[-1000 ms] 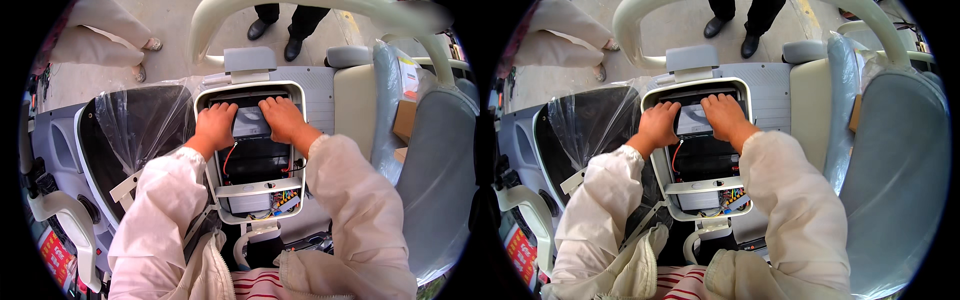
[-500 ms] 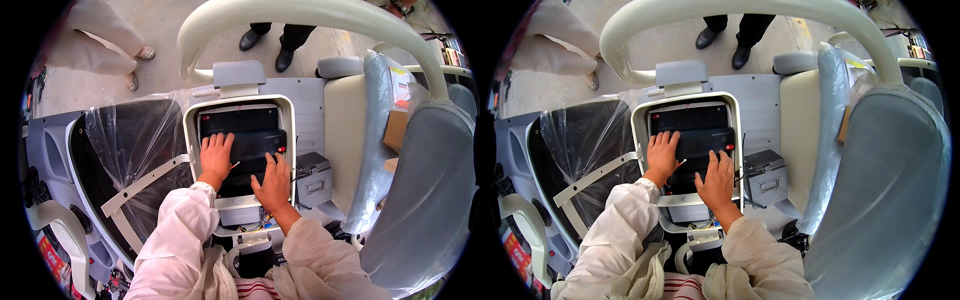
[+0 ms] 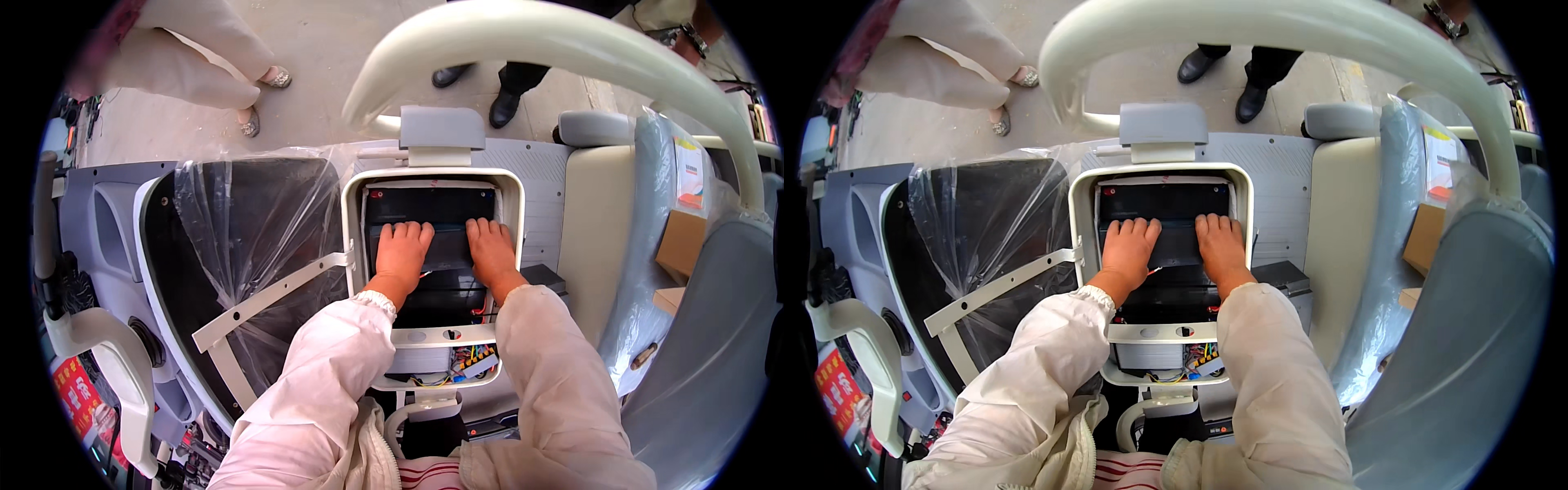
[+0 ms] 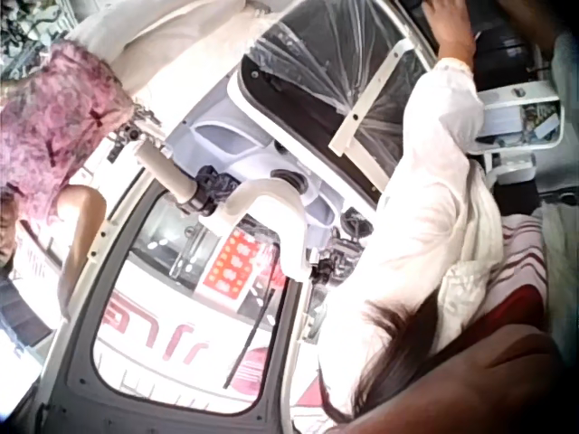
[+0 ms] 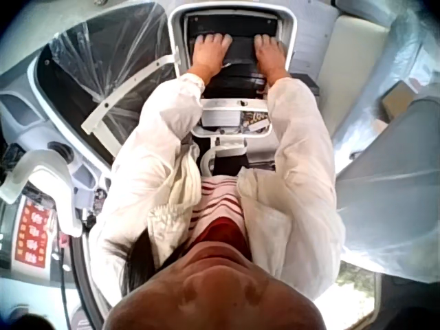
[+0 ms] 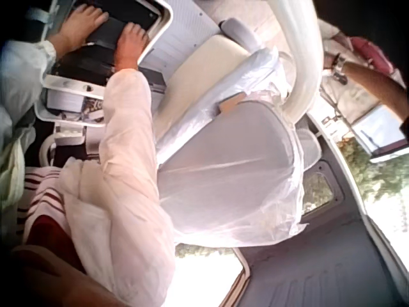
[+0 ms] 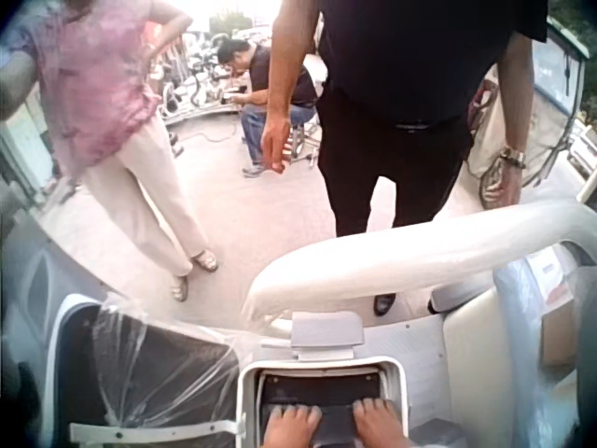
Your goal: The person installs multiple rectangular batteries into the compartment under the seat of a three-wheeled electric vehicle. They connect wires to the battery terminals and use a screwdriver to tighten the connections.
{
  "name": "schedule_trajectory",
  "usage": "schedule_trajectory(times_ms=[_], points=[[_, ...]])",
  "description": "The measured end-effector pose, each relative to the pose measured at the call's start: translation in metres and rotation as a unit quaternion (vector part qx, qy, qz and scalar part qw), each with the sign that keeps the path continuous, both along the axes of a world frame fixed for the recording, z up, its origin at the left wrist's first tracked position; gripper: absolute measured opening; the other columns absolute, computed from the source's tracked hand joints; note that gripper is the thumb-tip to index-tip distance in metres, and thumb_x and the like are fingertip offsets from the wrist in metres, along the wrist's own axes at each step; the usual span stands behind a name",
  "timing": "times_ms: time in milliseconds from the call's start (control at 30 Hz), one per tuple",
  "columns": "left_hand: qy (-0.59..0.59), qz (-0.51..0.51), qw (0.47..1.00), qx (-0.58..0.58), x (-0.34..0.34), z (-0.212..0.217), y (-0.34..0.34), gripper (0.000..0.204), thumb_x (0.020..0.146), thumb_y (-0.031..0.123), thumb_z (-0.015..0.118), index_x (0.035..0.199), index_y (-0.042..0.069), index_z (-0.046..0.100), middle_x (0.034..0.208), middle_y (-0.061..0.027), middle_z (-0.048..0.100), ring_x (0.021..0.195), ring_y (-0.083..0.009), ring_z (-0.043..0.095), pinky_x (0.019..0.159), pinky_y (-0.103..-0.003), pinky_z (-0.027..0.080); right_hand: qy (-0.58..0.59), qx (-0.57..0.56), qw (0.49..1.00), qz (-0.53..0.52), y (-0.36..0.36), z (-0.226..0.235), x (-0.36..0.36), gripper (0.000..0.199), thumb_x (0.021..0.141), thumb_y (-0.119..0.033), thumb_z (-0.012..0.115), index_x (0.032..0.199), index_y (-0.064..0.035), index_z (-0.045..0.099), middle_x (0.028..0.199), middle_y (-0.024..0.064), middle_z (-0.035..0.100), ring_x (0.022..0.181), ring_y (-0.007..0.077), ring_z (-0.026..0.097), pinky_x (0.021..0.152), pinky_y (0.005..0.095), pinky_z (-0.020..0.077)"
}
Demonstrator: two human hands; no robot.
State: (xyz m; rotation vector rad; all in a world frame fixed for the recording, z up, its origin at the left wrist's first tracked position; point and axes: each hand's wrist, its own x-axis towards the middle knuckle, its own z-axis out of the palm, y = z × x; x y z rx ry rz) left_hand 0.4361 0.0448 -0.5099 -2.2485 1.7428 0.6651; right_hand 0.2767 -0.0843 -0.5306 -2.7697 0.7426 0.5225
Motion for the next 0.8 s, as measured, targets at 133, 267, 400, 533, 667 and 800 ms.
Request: schedule_trajectory(times_ms=[133,267,400,533,667,800], points=[[0.027,0.026,0.997,-0.062,0.011,0.001,0.016,0.08,0.063,0.016,0.084,0.134,0.013,0.047,0.117,-0.0072,0.056,0.114,-0.0265,0.054,0.102,-0.042,0.037,0.024,-0.02,0.999,0.038,0.006,0.026,0.016,0.056,0.069,-0.004,0.074,0.121,-0.0068,0.053,0.108,0.0078,0.055,0.105,0.026,0.054,0.094,0.0388,0.0408],[0.079,0.033,0.993,-0.076,0.023,0.003,0.022,0.08,0.06,0.014,0.084,0.132,0.012,0.048,0.114,-0.0073,0.057,0.112,-0.0274,0.054,0.102,-0.041,0.037,0.035,-0.028,0.997,0.06,0.007,0.044,0.021,0.055,0.068,-0.006,0.075,0.119,-0.0065,0.055,0.106,0.0071,0.056,0.103,0.0246,0.054,0.09,0.0373,0.041],[0.062,0.031,0.994,-0.079,0.021,-0.005,0.021,0.083,0.059,0.013,0.084,0.133,0.012,0.049,0.116,-0.0078,0.057,0.115,-0.0275,0.053,0.103,-0.04,0.037,0.044,-0.038,0.996,0.06,0.008,0.023,0.022,0.058,0.067,-0.011,0.078,0.119,-0.0063,0.055,0.108,0.0068,0.056,0.103,0.0243,0.054,0.091,0.0372,0.0408],[0.062,0.037,0.995,-0.069,0.026,-0.011,0.022,0.084,0.063,0.015,0.081,0.14,0.011,0.046,0.125,-0.0095,0.056,0.12,-0.0281,0.052,0.106,-0.041,0.035,0.062,-0.029,0.996,0.062,0.009,0.017,0.026,0.073,0.066,-0.018,0.082,0.13,-0.0042,0.049,0.12,0.0113,0.052,0.115,0.0291,0.05,0.102,0.0418,0.037],[0.005,0.085,0.996,-0.031,0.001,-0.015,0.036,0.087,0.078,0.018,0.072,0.153,0.01,0.029,0.153,-0.0183,0.034,0.141,-0.0319,0.035,0.116,-0.04,0.026,0.029,0.066,0.997,-0.025,0.024,0.048,0.016,0.095,0.071,-0.026,0.083,0.146,0.0018,0.033,0.148,0.0259,0.033,0.138,0.0404,0.035,0.116,0.0432,0.0278],[0.1,0.199,0.965,0.14,-0.012,-0.009,0.048,0.085,0.086,0.013,0.066,0.157,0.013,0.02,0.163,-0.0216,0.009,0.151,-0.0336,0.017,0.121,-0.041,0.02,0.029,0.153,0.978,-0.14,0.063,0.047,0.002,0.098,0.077,-0.028,0.08,0.153,-0.002,0.024,0.156,0.0306,0.02,0.144,0.0451,0.025,0.118,0.0455,0.0265]])
